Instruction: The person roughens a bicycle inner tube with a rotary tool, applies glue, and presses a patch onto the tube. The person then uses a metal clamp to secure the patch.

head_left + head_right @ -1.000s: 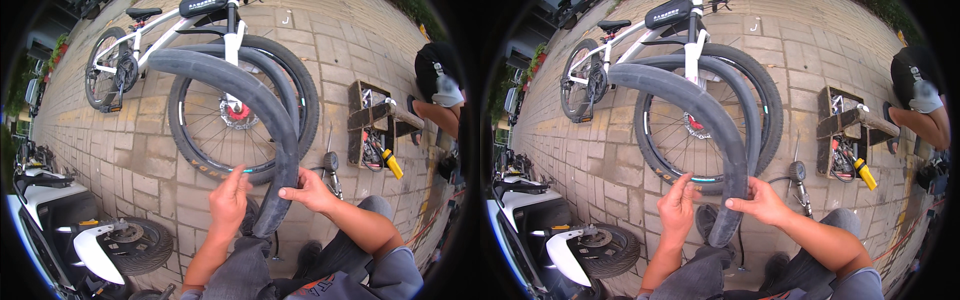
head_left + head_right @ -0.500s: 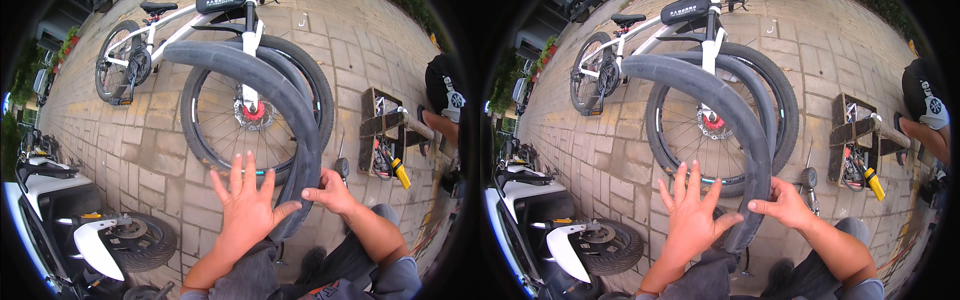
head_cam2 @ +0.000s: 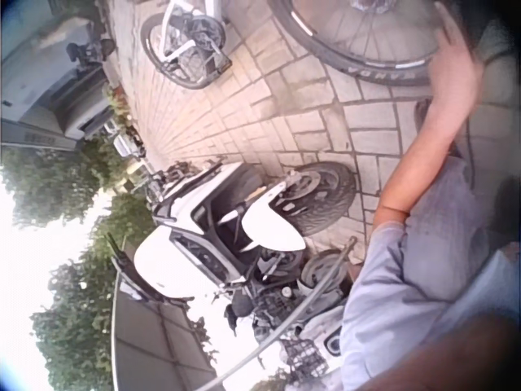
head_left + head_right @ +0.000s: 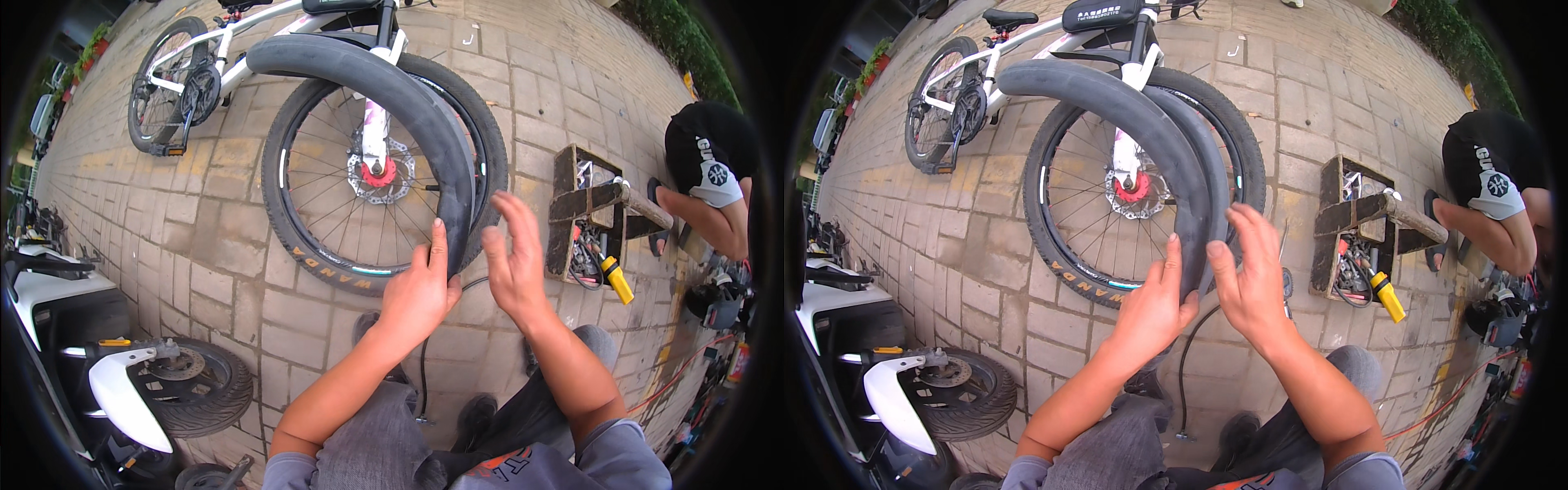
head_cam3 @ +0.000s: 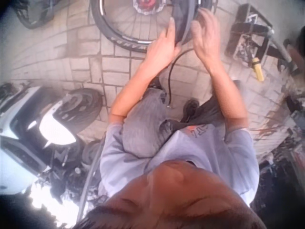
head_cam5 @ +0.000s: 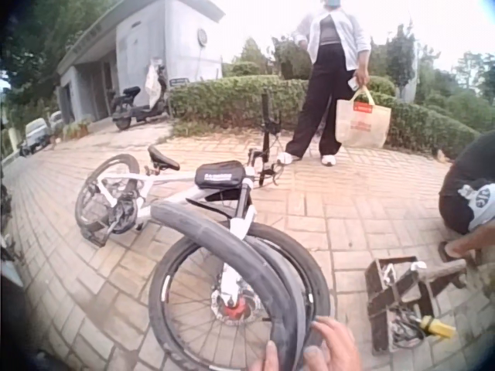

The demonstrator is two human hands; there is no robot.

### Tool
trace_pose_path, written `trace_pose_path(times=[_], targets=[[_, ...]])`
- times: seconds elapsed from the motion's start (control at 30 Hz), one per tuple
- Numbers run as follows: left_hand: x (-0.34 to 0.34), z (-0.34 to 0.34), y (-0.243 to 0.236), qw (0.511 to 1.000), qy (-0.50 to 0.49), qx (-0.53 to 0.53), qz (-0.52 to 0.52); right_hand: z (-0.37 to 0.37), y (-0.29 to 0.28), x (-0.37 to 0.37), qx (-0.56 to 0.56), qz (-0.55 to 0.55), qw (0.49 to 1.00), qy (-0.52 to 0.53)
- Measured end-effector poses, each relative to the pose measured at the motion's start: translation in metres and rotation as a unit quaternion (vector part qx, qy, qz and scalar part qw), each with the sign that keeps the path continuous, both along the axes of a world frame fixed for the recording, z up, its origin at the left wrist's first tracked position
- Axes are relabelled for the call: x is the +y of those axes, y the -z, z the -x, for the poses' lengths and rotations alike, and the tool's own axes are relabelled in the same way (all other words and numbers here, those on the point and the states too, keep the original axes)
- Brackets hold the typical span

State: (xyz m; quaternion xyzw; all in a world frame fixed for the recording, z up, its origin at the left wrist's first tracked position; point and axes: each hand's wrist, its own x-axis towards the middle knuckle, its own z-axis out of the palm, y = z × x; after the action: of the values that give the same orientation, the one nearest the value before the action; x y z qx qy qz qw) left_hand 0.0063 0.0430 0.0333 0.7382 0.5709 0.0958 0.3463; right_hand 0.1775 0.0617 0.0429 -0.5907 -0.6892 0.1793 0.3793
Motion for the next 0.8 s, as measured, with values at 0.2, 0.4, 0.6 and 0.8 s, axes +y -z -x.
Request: trace_pose_path(times=[0.2, 0.4, 0.6, 0.8], targets=[[0.025, -0.018, 0.018, 0.996, 0.034, 0.086, -0.003, 0.091, -0.037, -0.051, -0.086, -0.001, 0.884, -0.46], [0.015, 0.007, 0.041, 0.997, 0.064, 0.008, -0.049, 0.016, -0.023, 0.01, -0.172, -0.059, 0.964, -0.196], [0.03, 0.005, 0.017, 1.0, -0.016, 0.014, -0.007, 0.01, 0.042, -0.034, -0.206, -0.118, 0.904, -0.356], [0.004, 0.004, 0.032, 0.979, -0.057, -0.19, -0.053, -0.031, 0.03, -0.04, 0.11, 0.271, 0.955, -0.048]])
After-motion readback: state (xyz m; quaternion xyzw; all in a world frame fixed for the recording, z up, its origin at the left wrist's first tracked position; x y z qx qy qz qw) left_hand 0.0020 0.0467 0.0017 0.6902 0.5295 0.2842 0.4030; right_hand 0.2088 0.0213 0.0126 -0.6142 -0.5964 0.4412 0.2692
